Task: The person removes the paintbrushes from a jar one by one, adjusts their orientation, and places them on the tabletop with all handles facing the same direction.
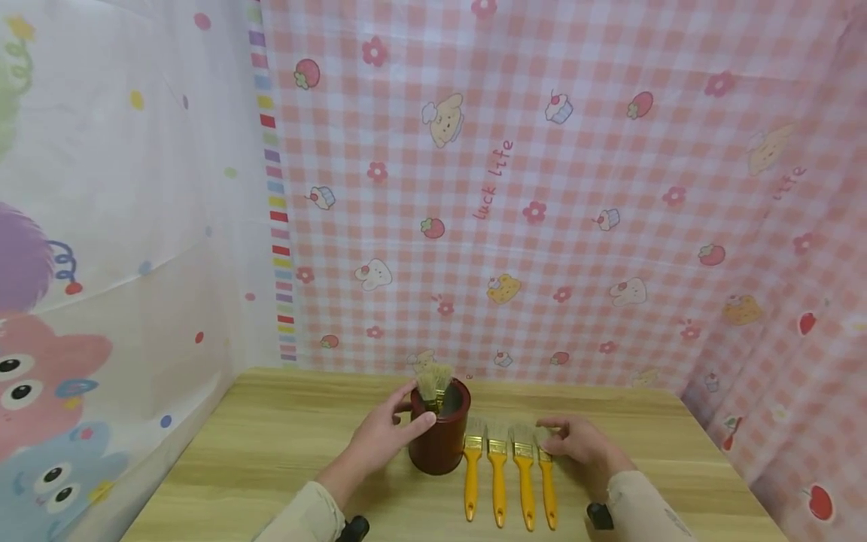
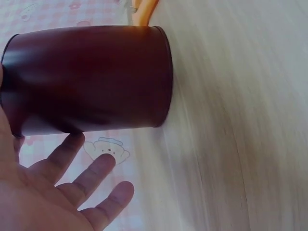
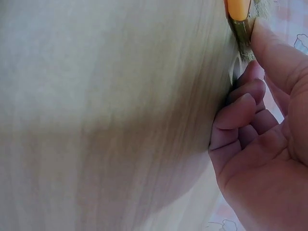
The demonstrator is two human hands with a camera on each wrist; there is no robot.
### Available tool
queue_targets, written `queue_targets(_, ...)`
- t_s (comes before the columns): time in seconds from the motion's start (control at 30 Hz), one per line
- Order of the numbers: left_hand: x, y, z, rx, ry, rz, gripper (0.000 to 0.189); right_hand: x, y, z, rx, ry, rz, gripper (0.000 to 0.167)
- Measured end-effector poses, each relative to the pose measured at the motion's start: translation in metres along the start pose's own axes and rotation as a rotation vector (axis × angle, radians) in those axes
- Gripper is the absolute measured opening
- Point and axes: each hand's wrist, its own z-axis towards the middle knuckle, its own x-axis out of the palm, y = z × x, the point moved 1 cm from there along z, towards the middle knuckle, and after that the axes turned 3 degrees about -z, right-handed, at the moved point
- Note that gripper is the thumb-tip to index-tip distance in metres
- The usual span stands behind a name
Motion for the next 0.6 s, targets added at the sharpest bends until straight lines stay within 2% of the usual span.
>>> queue_targets(0.23,0.007,0.002,-0.001,0.019,-0.029,-0.025,0.080,-0.001,-0.002,0.001,0.037,0.011,0.001,0.052)
queue_targets(0.43,0.014,0.003,-0.003,0.012,-0.066,-0.030,0.080,-0.001,-0.001,0.002,0.032,0.001,-0.053,0.050)
queue_targets(0.6,0.017,0.002,-0.004,0.006,-0.102,-0.025,0.078,-0.001,0.002,0.003,0.056,0.004,-0.048,0.050)
